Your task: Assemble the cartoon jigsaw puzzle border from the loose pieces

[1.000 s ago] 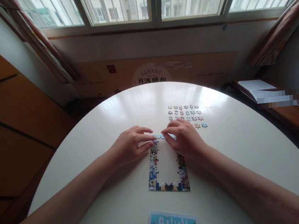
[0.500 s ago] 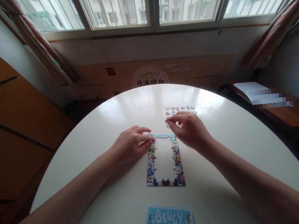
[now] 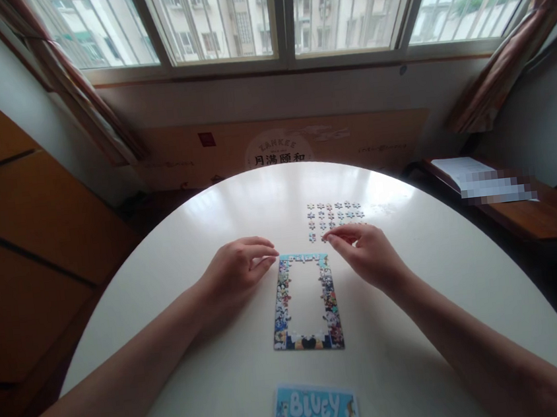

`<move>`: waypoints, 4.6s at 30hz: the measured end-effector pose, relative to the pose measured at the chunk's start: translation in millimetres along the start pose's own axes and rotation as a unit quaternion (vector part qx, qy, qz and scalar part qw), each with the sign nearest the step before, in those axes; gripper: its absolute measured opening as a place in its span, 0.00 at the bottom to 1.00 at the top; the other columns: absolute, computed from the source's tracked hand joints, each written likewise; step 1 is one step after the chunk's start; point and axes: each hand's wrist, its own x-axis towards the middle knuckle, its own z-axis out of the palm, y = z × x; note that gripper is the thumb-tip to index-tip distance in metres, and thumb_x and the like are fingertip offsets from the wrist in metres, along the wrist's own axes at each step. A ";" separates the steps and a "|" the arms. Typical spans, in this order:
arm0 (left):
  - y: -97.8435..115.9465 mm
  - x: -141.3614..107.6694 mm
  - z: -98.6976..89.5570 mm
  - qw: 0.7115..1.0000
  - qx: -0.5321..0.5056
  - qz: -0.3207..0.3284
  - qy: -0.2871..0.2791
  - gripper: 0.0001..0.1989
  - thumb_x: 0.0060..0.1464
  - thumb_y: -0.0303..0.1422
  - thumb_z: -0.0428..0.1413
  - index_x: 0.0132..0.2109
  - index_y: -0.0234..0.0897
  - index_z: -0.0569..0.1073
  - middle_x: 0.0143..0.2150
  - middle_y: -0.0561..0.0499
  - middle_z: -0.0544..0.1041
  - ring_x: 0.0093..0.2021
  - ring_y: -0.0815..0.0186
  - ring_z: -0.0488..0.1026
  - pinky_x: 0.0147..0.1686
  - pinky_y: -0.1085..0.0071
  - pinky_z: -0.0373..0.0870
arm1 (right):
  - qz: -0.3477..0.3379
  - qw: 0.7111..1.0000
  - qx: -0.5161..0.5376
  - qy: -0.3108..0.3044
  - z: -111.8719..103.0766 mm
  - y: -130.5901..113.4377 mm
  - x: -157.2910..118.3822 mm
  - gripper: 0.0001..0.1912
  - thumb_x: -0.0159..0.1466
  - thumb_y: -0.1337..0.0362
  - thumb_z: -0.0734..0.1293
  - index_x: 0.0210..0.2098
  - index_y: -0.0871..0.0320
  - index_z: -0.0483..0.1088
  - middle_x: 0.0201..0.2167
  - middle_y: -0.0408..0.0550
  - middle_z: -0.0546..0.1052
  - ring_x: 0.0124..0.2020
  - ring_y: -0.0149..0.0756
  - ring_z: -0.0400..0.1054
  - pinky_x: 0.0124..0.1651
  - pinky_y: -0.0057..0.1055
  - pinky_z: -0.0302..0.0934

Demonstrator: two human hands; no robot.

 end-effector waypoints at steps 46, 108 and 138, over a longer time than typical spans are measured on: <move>8.7 5.2 -5.8 0.983 0.029 0.169 -0.062 0.14 0.66 0.29 0.50 0.46 0.42 0.81 0.46 0.51 0.83 0.46 0.63 0.77 0.44 0.65 0.76 | -0.095 0.967 -0.221 -0.084 7.1 18.4 1.1 0.13 0.66 0.62 0.63 0.39 0.51 0.80 0.40 0.47 0.82 0.39 0.43 0.76 0.43 0.41 0.69; 0.2 2.1 -5.2 0.991 0.054 0.066 -0.101 0.07 0.55 0.36 0.60 0.38 0.39 0.74 0.40 0.49 0.78 0.42 0.59 0.73 0.39 0.64 0.68 | -0.093 0.969 -0.222 -0.062 7.8 22.9 -0.3 0.11 0.64 0.64 0.64 0.38 0.52 0.80 0.39 0.46 0.83 0.38 0.42 0.76 0.43 0.40 0.69; -9.2 4.1 -1.8 0.997 -0.009 0.019 -0.073 0.05 0.55 0.33 0.61 0.34 0.37 0.73 0.36 0.49 0.76 0.38 0.62 0.71 0.37 0.67 0.67 | -0.092 0.969 -0.220 -0.065 6.7 17.6 -0.6 0.14 0.66 0.62 0.62 0.38 0.54 0.81 0.39 0.49 0.83 0.38 0.42 0.76 0.41 0.39 0.68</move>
